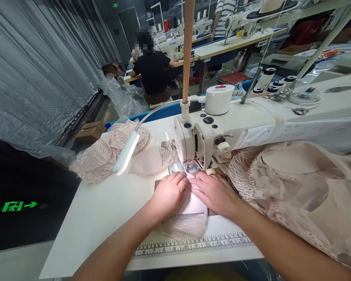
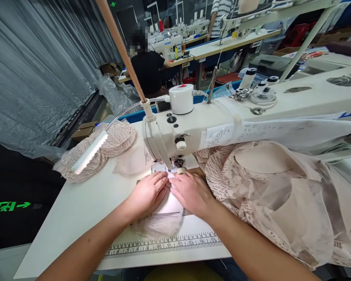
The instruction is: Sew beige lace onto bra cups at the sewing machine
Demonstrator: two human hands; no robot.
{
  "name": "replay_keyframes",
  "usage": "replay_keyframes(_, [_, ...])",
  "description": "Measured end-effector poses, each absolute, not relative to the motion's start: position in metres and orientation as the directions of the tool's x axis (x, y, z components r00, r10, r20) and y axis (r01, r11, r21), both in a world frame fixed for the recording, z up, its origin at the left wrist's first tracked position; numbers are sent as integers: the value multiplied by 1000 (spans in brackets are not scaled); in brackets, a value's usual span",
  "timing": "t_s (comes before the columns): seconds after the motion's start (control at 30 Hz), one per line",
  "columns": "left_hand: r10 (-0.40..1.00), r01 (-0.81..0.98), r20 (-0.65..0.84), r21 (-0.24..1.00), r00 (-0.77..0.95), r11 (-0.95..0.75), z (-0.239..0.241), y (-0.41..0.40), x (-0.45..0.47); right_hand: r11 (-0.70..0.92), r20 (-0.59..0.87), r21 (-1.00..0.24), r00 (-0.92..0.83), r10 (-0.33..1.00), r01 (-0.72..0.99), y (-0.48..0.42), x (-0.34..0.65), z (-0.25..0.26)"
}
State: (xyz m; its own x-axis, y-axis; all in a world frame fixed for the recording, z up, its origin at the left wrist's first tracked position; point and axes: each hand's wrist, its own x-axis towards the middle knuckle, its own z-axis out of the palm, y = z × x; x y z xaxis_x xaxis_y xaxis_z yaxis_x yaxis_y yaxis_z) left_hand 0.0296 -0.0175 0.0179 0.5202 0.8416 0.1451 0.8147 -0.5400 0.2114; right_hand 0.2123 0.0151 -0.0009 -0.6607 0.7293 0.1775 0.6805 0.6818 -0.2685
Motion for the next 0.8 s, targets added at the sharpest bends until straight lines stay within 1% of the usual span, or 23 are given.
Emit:
replay_keyframes(0.07, [835,817,148,174,530,-550,11,-17,29,661,165,-285,-644,747,694,15,212,0])
replay_keyframes(0.17, [834,812,126,190,537,-552,10,-13,24,636,145,-296,-625,767,712,16,211,1])
replay_keyframes(0.27, [837,812,100,208,538,-546,13,-10,20,621,117,-282,-616,779,731,17,209,1])
replay_keyframes(0.37, [835,814,65,193,547,-548,14,-6,17,610,91,-265,-611,787,747,18,209,0])
replay_keyframes(0.53, [823,809,17,172,568,-562,17,2,14,593,85,-285,-597,798,753,20,209,-1])
replay_keyframes(0.8, [773,759,-26,215,633,-614,20,14,9,571,89,-258,-570,817,779,19,204,8])
